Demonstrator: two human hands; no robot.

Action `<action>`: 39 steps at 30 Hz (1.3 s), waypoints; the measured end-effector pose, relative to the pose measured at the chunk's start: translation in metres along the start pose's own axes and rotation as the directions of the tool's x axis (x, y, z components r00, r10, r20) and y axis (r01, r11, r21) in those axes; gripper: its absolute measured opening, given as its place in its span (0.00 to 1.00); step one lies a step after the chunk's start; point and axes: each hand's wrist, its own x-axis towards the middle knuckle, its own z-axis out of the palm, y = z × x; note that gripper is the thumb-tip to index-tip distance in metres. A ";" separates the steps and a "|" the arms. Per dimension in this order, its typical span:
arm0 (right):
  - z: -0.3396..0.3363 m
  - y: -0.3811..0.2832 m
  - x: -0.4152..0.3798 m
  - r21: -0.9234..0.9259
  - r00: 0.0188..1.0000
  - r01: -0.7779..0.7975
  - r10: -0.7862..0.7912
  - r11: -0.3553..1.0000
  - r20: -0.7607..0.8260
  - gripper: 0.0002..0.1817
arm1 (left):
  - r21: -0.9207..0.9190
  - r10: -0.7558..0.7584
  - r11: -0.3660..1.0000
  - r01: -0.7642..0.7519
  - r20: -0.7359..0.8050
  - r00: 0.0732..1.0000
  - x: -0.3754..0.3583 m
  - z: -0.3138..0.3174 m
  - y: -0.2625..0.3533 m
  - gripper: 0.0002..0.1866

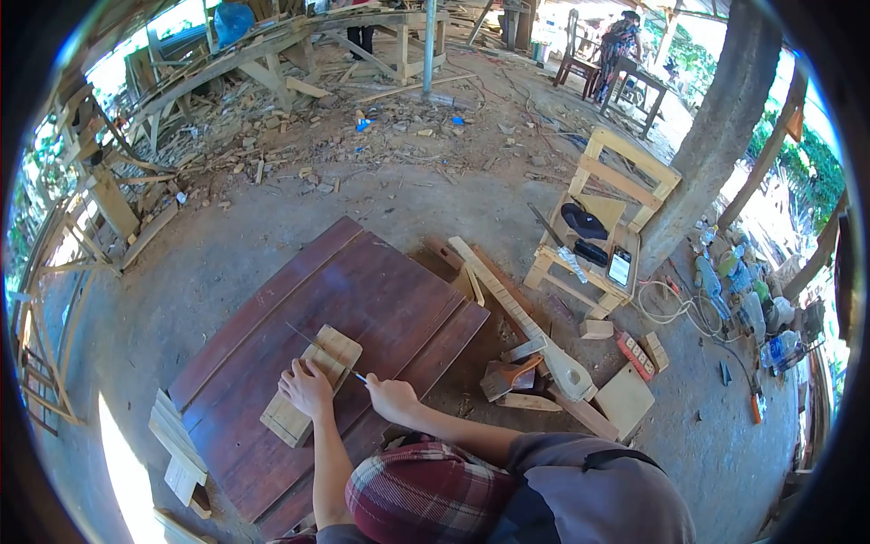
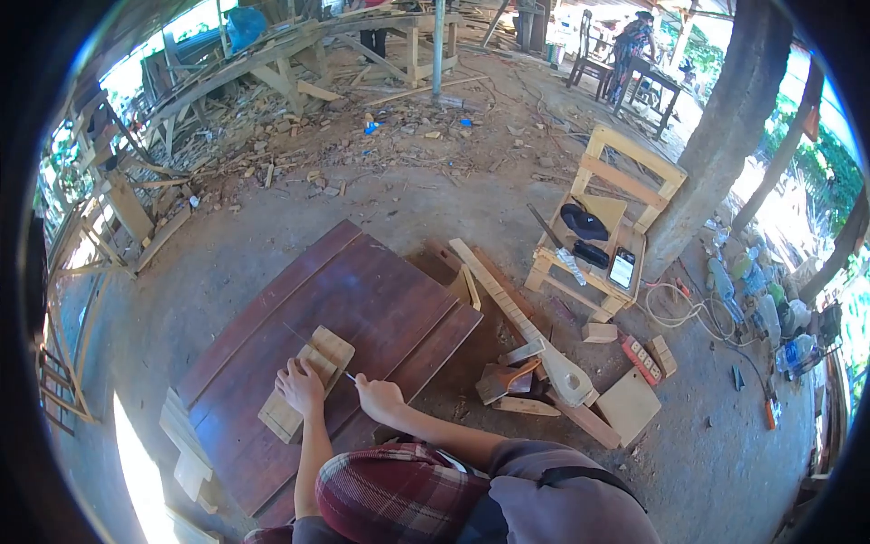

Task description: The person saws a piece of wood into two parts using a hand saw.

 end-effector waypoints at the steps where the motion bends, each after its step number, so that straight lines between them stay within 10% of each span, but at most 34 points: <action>1: -0.001 0.005 -0.009 -0.010 1.000 0.007 -0.007 1.000 0.011 0.09 | 0.006 0.000 1.000 0.000 -0.009 1.000 0.000 0.000 0.000 0.18; 8: -0.032 0.037 -0.086 -0.064 0.988 -0.021 0.030 0.998 0.154 0.10 | 0.014 -0.023 1.000 0.023 0.003 1.000 0.000 -0.001 0.001 0.18; 22: 0.001 -0.002 0.008 -0.128 0.999 0.027 -0.031 0.991 -0.034 0.11 | -0.051 -0.061 0.997 0.059 -0.049 0.997 0.002 0.009 -0.006 0.20; 31: -0.021 0.023 -0.081 -0.239 0.972 -0.163 0.197 0.957 0.127 0.15 | -0.086 -0.074 0.994 0.067 -0.082 0.994 0.003 0.011 -0.009 0.17; 39: -0.013 -0.012 0.004 -0.217 0.999 0.013 -0.002 0.976 0.051 0.14 | -0.122 -0.058 0.992 0.043 -0.120 0.991 0.003 0.010 -0.009 0.17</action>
